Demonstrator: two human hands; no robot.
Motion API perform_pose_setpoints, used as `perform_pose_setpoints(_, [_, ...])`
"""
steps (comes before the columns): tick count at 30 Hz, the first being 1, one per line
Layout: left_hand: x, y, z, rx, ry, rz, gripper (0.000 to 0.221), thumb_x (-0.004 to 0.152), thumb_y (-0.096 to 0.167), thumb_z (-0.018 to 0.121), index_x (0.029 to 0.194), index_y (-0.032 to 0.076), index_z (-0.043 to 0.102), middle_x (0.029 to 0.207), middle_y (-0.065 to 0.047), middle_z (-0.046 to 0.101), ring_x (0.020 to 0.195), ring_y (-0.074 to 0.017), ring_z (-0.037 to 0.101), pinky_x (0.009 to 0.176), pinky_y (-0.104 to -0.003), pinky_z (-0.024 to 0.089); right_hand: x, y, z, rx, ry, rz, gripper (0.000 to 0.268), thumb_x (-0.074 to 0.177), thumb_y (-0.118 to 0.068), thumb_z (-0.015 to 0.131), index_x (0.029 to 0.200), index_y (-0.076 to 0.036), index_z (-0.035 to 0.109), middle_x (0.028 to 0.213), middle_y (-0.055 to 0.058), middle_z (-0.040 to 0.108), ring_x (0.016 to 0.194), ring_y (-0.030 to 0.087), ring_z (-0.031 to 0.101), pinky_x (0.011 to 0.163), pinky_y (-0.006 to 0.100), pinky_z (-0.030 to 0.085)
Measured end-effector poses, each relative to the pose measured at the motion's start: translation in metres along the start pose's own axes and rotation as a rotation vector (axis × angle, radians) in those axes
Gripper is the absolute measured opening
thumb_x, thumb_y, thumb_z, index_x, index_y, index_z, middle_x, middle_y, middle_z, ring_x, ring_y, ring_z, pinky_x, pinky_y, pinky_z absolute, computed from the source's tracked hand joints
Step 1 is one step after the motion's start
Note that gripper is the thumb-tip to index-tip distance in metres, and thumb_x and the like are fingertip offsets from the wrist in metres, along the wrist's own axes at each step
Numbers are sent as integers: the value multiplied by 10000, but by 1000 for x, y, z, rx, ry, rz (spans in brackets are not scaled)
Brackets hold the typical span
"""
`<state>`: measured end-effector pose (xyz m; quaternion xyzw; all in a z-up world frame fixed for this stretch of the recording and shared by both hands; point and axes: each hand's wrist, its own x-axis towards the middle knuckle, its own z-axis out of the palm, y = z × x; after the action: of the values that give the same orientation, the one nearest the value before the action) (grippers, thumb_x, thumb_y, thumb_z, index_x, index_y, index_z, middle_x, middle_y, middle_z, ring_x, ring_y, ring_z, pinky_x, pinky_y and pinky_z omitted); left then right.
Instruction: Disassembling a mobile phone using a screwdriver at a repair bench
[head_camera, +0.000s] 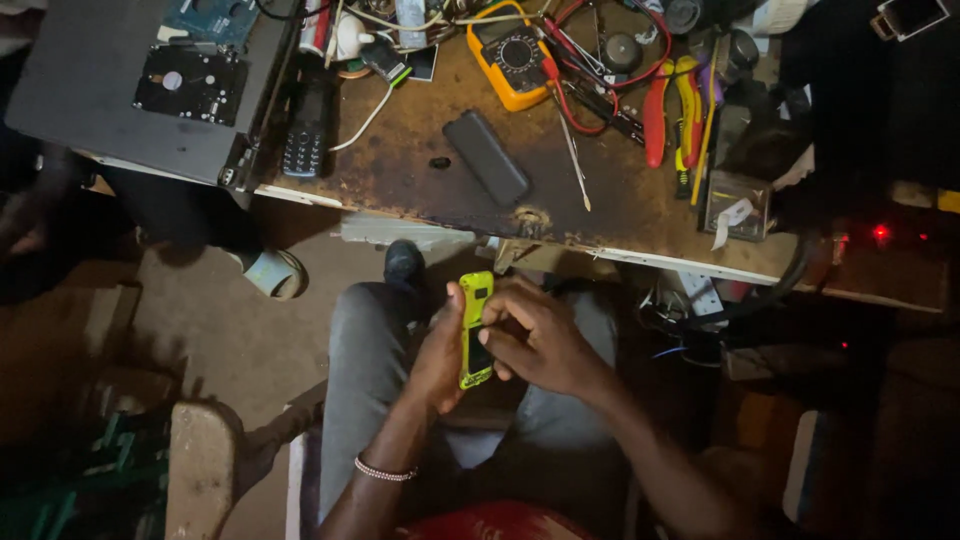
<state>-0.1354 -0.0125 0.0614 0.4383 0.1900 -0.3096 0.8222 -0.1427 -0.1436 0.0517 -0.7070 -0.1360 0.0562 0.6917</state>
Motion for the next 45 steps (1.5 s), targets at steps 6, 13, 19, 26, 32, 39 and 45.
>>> perform_pose_setpoints(6, [11,-11,-5,-102,-25,-14,618,769,610,424,1014,52,528,751,-83,573,560,-173,563,495,-281,518,-2,1,-4,92,12,-15,122,751,-7,618,780,40,509,728,129,459,446,216,589,337,260,448])
perform_pose_setpoints(13, [17,-3,-20,-273,-238,-19,795,767,659,354,1172,-19,452,793,-208,592,622,-313,615,514,-478,549,27,-5,-36,100,127,50,179,795,-58,567,946,29,526,779,122,532,525,156,551,460,293,476])
perform_pose_setpoints(19, [11,9,-18,-361,-413,-7,846,769,677,333,1231,-28,406,742,-145,580,683,-282,640,629,-466,549,116,-14,-58,-591,270,-132,202,842,-51,552,1040,-17,572,894,161,601,843,370,591,724,442,481])
perform_pose_setpoints(26, [8,17,-27,-369,-437,-10,837,762,652,342,1259,-20,391,766,-134,577,696,-250,621,649,-407,533,108,-7,-45,-739,289,-235,209,809,-10,533,1018,-4,540,936,187,534,815,346,565,680,416,454])
perform_pose_setpoints(32, [8,8,-26,-366,-423,49,852,795,658,297,1253,-55,387,758,-159,590,698,-273,646,632,-437,558,29,3,-53,-633,377,-167,129,825,-3,553,948,-16,589,863,173,579,826,364,568,738,440,461])
perform_pose_setpoints(39, [5,-2,-10,-319,-412,40,862,774,678,316,1249,-37,403,766,-145,592,693,-248,643,636,-401,562,15,-3,-53,-601,405,-219,70,831,-28,576,891,-5,604,878,155,599,847,316,580,760,400,445])
perform_pose_setpoints(45, [9,-4,1,-311,-385,41,843,780,674,305,1237,-24,424,762,-138,605,677,-233,645,634,-387,564,14,-9,-51,-604,362,-233,90,852,-24,545,932,-4,583,893,171,573,814,343,572,723,429,466])
